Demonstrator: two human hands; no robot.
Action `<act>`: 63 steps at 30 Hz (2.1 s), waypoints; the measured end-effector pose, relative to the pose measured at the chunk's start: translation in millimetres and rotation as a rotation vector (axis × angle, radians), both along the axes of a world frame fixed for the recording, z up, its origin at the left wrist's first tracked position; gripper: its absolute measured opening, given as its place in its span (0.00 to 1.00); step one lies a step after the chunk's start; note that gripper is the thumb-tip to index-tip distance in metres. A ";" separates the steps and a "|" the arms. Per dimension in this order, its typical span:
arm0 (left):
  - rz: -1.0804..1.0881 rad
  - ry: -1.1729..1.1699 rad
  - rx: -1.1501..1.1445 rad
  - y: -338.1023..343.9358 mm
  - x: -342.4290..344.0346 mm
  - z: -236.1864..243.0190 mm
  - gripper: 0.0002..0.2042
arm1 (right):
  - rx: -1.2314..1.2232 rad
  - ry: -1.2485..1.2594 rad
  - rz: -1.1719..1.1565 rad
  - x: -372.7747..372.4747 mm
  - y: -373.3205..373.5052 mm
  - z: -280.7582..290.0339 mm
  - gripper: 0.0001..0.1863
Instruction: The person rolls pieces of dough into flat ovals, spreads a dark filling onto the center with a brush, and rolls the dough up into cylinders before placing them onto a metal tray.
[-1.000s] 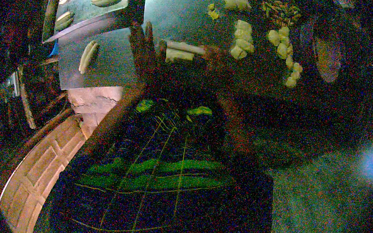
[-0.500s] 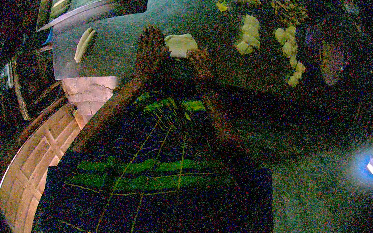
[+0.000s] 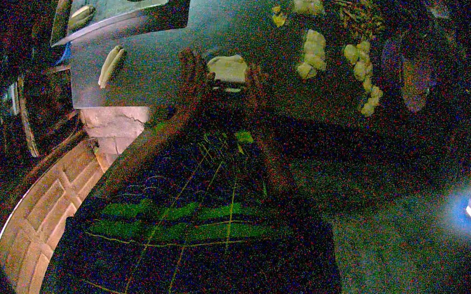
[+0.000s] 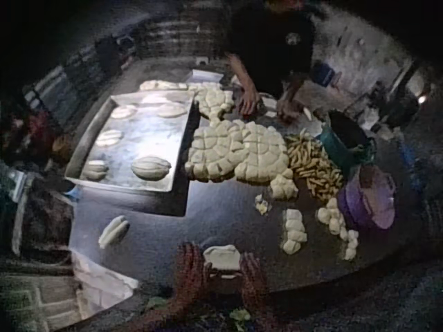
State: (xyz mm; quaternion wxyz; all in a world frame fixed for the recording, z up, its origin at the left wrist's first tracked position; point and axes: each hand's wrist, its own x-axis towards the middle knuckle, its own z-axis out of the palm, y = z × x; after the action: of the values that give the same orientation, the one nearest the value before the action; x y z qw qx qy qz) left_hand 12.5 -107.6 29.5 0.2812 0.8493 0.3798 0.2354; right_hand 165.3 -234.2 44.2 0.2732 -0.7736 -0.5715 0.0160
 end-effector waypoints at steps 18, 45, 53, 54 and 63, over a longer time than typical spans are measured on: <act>0.079 0.225 0.334 106.6 83.6 12.9 0.38 | -0.290 -0.304 -0.177 45.3 134.7 18.4 0.36; -0.004 -0.057 0.172 77.6 71.9 -37.6 0.31 | 0.097 -0.036 0.219 110.0 66.8 -36.0 0.22; 0.077 0.284 0.451 92.9 99.7 1.7 0.39 | -0.246 -0.173 0.057 72.3 100.5 7.9 0.44; 0.107 0.267 0.439 98.8 107.0 0.7 0.39 | -0.133 -0.222 0.101 81.7 109.7 5.1 0.43; 0.222 0.210 0.425 143.8 143.2 2.3 0.41 | -0.184 -0.086 0.292 106.7 131.4 16.5 0.23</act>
State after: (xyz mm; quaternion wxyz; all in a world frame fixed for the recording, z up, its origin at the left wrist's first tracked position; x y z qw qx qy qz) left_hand 155.7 36.2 31.7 0.0282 0.8622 0.4398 0.2499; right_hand 272.0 -102.8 60.8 0.1716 -0.7042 -0.6849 0.0745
